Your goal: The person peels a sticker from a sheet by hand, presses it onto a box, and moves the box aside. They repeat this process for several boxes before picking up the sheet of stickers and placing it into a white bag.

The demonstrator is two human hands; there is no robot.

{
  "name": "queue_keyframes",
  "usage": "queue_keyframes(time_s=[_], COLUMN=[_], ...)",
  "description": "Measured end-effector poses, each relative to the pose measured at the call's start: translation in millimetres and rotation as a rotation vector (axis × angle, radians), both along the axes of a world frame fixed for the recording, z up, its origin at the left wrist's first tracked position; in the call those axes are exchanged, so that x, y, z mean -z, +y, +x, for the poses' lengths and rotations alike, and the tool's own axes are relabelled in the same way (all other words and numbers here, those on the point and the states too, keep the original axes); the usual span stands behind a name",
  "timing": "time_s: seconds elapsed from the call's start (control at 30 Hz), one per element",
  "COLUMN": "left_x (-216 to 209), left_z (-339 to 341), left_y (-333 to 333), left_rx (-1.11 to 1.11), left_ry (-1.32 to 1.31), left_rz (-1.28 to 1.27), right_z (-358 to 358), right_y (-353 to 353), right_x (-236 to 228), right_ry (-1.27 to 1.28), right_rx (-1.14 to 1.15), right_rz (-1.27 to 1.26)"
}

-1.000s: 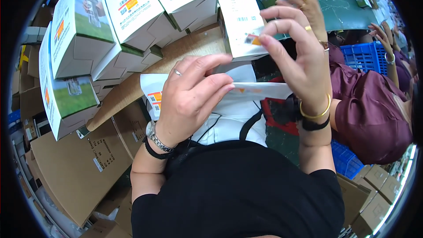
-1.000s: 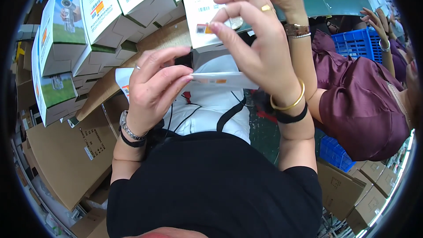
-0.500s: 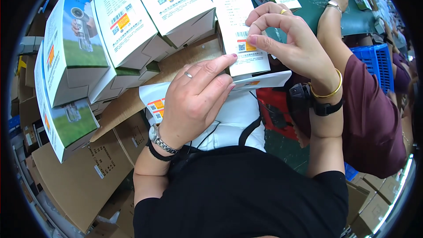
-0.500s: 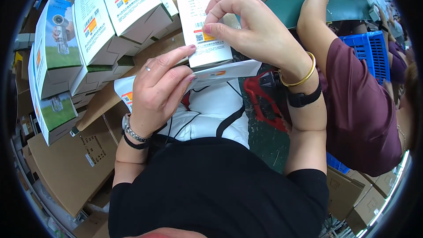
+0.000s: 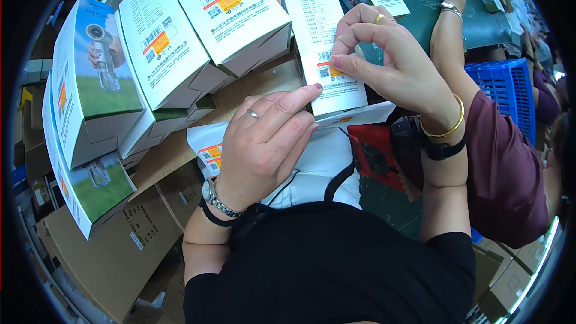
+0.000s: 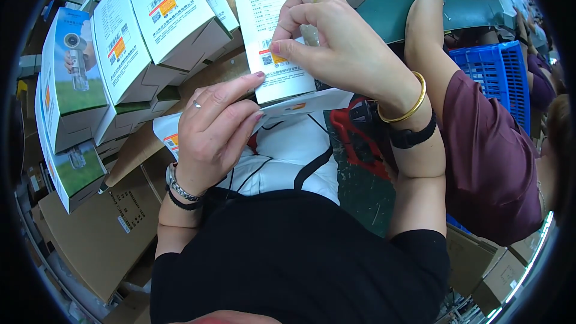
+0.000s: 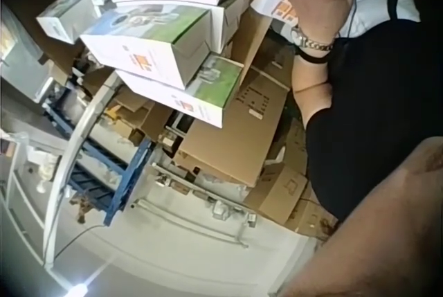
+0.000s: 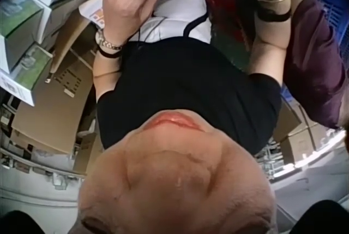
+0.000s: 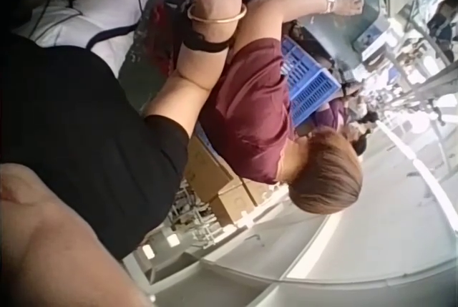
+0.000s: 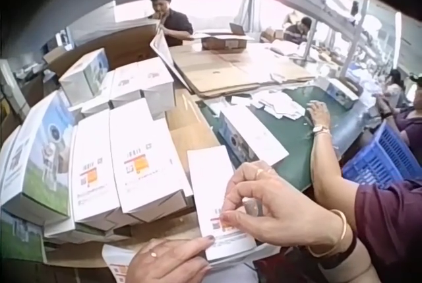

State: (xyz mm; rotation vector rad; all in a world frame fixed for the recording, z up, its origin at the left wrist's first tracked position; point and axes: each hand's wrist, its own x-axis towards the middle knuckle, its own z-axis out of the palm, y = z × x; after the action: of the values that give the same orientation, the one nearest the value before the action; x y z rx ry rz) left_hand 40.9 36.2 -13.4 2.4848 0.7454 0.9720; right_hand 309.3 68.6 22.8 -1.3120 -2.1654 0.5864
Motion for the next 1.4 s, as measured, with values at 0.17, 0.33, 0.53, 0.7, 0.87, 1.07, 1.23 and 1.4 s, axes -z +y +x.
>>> queue_keyframes(time_s=[0.17,0.33,0.53,0.7,0.87,1.07,1.23,1.4], left_x=[-1.8,-0.7,-0.9,-1.2,-3.2,-3.3,1.1,1.2], left_z=[0.5,0.4,0.0,-0.5,-1.1,-5.1,-12.1,-17.7], left_y=[1.5,0.5,-0.7,-1.3,-4.3,-9.7,-20.3,-22.5], left_rx=[0.002,0.005,0.004,0.003,0.003,0.017,-0.022,0.046], left_ry=[-0.002,0.004,0.008,0.002,0.018,0.028,0.009,0.049], left_rz=[0.018,0.011,0.009,0.008,0.003,0.012,-0.088,-0.109], right_z=[-0.5,-3.8,-11.2,-17.0,-27.1,-34.4,-30.6,-27.6], right_y=[-1.3,-5.3,-12.8,-20.6,-26.2,-30.4,-54.1,-89.4], right_x=[5.4,7.8,8.9,20.4,30.6,36.9,35.8,46.2], right_ry=[0.012,0.006,-0.037,-0.009,0.211,0.331,0.479,0.477], right_rx=[0.004,0.028,0.072,0.148,0.263,0.368,0.525,0.641], right_rz=[0.051,0.088,0.143,0.136,0.035,0.065,-0.105,-0.423])
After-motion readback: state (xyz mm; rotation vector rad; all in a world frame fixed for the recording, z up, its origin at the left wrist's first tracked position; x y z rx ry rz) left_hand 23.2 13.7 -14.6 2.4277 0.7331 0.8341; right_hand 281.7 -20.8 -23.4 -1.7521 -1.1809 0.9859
